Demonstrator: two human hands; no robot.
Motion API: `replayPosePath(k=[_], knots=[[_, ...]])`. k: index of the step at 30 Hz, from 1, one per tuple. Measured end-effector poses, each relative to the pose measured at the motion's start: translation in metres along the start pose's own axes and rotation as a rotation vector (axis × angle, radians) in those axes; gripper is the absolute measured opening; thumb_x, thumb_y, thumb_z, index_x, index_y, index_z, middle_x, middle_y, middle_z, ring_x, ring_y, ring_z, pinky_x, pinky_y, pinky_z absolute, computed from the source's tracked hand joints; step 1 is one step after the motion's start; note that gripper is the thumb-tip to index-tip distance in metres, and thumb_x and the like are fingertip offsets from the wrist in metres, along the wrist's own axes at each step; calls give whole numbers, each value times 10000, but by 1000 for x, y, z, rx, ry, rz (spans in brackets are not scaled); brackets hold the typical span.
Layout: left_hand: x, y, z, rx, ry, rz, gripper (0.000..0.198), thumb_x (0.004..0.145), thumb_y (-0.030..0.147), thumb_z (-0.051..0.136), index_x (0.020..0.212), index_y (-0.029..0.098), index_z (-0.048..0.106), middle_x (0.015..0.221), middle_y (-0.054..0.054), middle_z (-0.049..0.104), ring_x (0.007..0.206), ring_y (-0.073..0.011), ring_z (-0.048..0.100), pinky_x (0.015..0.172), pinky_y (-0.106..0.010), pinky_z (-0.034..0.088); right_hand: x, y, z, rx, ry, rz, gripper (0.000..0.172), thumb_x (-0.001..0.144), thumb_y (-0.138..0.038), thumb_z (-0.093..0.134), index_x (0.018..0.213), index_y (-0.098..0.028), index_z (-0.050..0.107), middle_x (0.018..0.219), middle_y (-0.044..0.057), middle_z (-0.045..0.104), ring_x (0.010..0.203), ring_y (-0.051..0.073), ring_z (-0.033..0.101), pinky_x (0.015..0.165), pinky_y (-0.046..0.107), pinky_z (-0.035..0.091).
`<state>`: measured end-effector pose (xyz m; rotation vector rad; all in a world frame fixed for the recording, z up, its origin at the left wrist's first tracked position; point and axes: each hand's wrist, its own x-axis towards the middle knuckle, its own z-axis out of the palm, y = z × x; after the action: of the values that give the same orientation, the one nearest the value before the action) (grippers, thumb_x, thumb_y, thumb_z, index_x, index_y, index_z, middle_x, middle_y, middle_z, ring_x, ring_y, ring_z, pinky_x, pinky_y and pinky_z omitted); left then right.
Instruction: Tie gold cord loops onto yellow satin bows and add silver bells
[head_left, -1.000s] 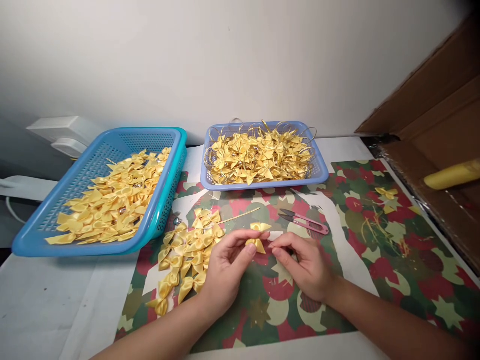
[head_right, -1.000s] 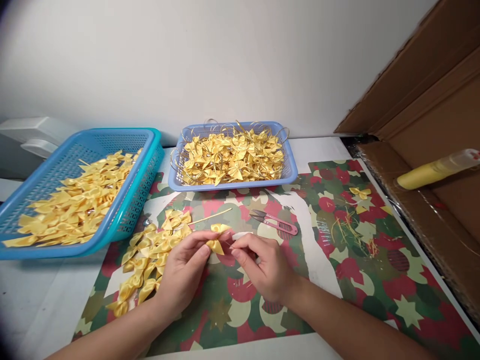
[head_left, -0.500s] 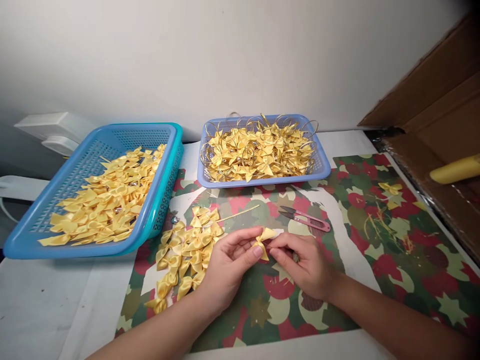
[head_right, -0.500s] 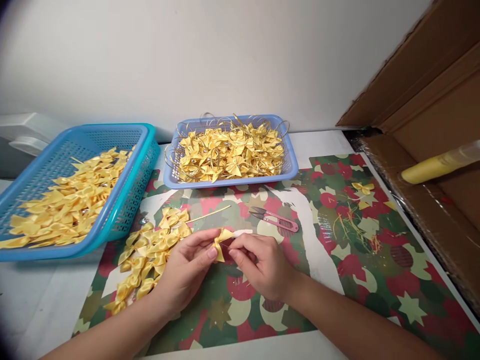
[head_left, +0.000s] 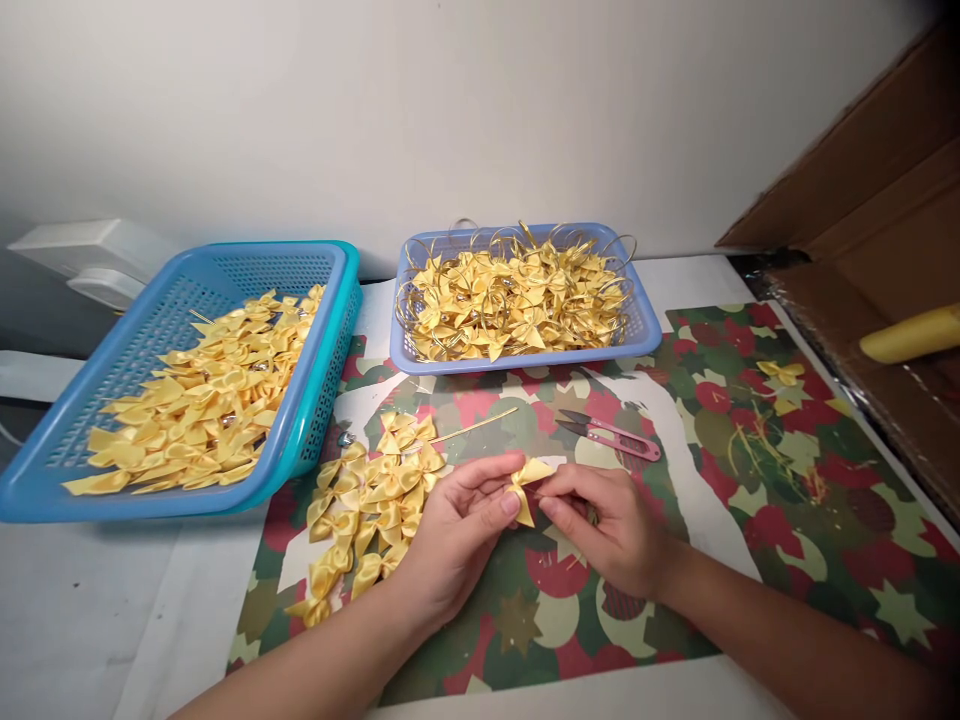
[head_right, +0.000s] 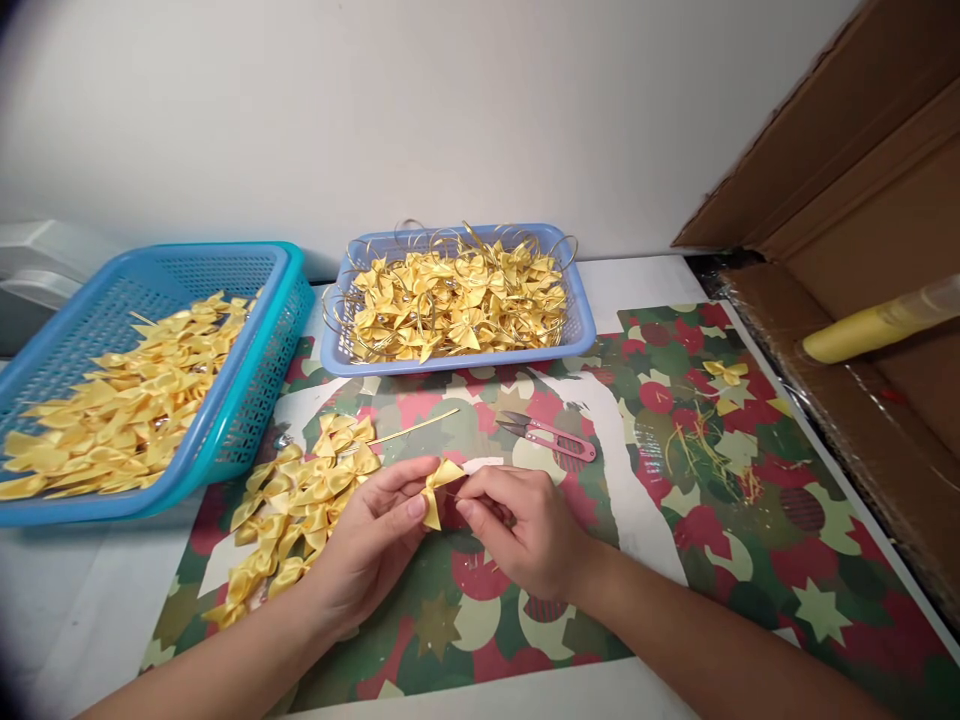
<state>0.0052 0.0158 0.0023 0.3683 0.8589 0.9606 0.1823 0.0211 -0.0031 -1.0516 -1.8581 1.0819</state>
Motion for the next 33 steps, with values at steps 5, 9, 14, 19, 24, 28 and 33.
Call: replayPosePath(k=[5, 9, 14, 19, 24, 28, 33], knots=[[0, -1, -1, -25, -33, 1, 280, 648, 226, 867, 917, 232, 789, 919, -30, 791, 830, -113, 705, 796, -182, 530, 1, -1, 0, 4, 2, -13, 162, 910, -160, 492, 779, -205, 576, 620, -16, 575, 539, 110, 469, 531, 238, 381], [0, 0, 0, -43, -59, -1, 264, 672, 210, 852, 927, 232, 788, 910, -30, 792, 834, -113, 709, 798, -177, 528, 1, -1, 0, 2, 6, -21, 159, 907, -152, 499, 778, -205, 575, 620, -18, 570, 544, 108, 468, 536, 237, 379], [0, 0, 0, -56, -75, -4, 262, 686, 200, 843, 939, 235, 787, 904, -23, 792, 836, -105, 710, 800, -165, 526, 1, 0, 0, 7, -2, -19, 159, 907, -152, 497, 781, -208, 576, 624, -18, 566, 552, 112, 478, 548, 241, 388], [1, 0, 0, -47, -73, -21, 274, 666, 223, 858, 932, 233, 790, 903, -21, 794, 832, -101, 707, 795, -158, 521, 1, 1, 1, 0, 1, -38, 160, 899, -129, 506, 777, -200, 581, 611, -27, 526, 558, 108, 466, 553, 231, 381], [0, 0, 0, -18, -63, -47, 319, 639, 248, 876, 945, 227, 791, 931, -36, 794, 863, -117, 707, 822, -178, 516, 0, 3, 1, 23, -16, -52, 168, 907, -118, 495, 782, -188, 584, 642, -15, 536, 599, 111, 489, 580, 225, 393], [0, 0, -1, -29, -76, -73, 343, 625, 261, 884, 953, 230, 790, 972, -35, 790, 907, -123, 708, 857, -188, 506, 0, 3, 0, 44, -36, -24, 163, 912, -121, 499, 780, -186, 568, 665, -11, 544, 622, 112, 493, 611, 224, 408], [0, -1, -2, -24, -77, -112, 365, 596, 287, 899, 943, 253, 791, 1003, -22, 785, 921, -117, 706, 866, -189, 495, 1, 4, 0, 96, -61, -9, 161, 914, -122, 502, 794, -194, 582, 703, -3, 585, 665, 120, 530, 646, 232, 428]])
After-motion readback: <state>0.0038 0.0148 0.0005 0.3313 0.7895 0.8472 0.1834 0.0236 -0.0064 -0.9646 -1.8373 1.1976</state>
